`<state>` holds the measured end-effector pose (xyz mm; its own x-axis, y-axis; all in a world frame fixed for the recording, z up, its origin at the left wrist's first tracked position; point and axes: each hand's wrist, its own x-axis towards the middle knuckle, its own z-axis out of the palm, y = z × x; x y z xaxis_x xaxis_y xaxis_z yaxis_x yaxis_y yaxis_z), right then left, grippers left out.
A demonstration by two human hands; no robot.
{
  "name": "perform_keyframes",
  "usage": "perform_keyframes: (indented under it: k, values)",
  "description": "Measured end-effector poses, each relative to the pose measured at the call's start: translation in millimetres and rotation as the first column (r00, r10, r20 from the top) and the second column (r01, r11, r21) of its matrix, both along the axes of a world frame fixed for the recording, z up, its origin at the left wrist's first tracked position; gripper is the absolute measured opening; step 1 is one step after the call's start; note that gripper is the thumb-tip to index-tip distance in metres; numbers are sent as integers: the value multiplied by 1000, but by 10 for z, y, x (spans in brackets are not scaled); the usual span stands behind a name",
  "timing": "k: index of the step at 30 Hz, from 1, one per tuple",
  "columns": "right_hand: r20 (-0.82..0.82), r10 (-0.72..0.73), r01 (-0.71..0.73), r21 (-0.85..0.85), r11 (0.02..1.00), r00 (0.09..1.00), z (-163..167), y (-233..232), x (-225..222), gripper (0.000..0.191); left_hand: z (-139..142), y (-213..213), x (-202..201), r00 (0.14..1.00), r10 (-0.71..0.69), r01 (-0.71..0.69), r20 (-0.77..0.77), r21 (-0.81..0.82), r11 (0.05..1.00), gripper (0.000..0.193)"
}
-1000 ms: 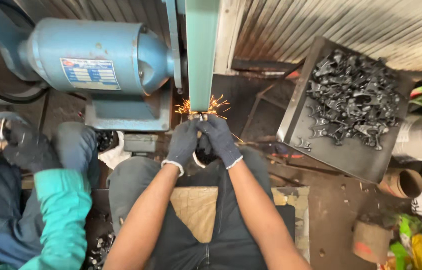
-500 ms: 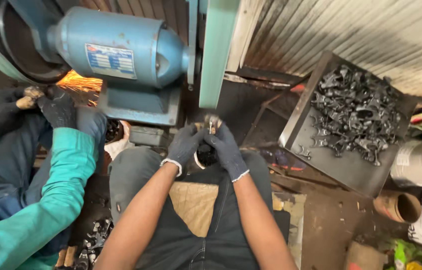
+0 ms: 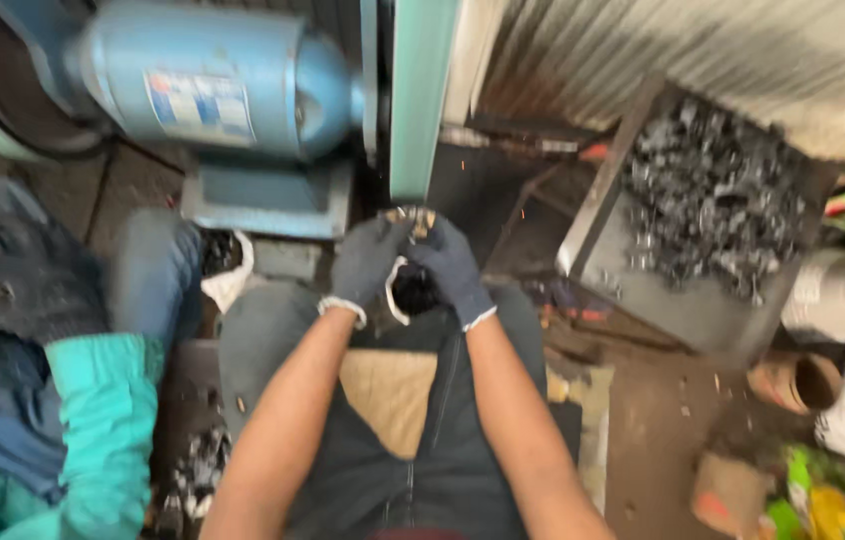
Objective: The person sits at a bench grinder and grinds small dark metal castings, holding each piece against the spinning abrasive belt with both gloved hands until sparks fly, then places the ground piece on a metal tray beside them and picks up the next piece from a container.
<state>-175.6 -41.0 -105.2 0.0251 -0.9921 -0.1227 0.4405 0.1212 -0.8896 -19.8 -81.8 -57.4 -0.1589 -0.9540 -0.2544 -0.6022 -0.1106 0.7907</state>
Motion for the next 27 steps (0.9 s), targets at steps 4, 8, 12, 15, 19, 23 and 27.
perform_keyframes:
  k: [4,8,12,15,19,23,27]
  values:
    - [-63,121,-122,1,993,991,211,306,-84,49,13,110,83,970,-133,185,-202,264,947,48]
    - [-128,87,-74,99,992,988,163,193,-73,43,-124,72,-1,896,-3,111,-445,218,970,41]
    - [-200,18,18,178,984,980,-57,-159,-27,33,-303,-16,-199,965,36,-43,-259,-23,999,40]
    - [-260,-30,74,162,984,965,-134,-355,-6,30,-320,-87,-263,946,123,-107,-301,72,992,40]
    - [-248,-32,39,21,999,968,-96,-330,-33,30,-263,-70,-214,975,115,-111,-189,32,993,39]
    - [-225,-16,-7,-102,995,974,-55,-12,-88,38,-127,88,-96,968,-17,-11,-252,-108,994,41]
    - [-620,-251,184,-171,968,744,-14,220,-96,32,43,191,-27,989,-94,96,-112,16,995,45]
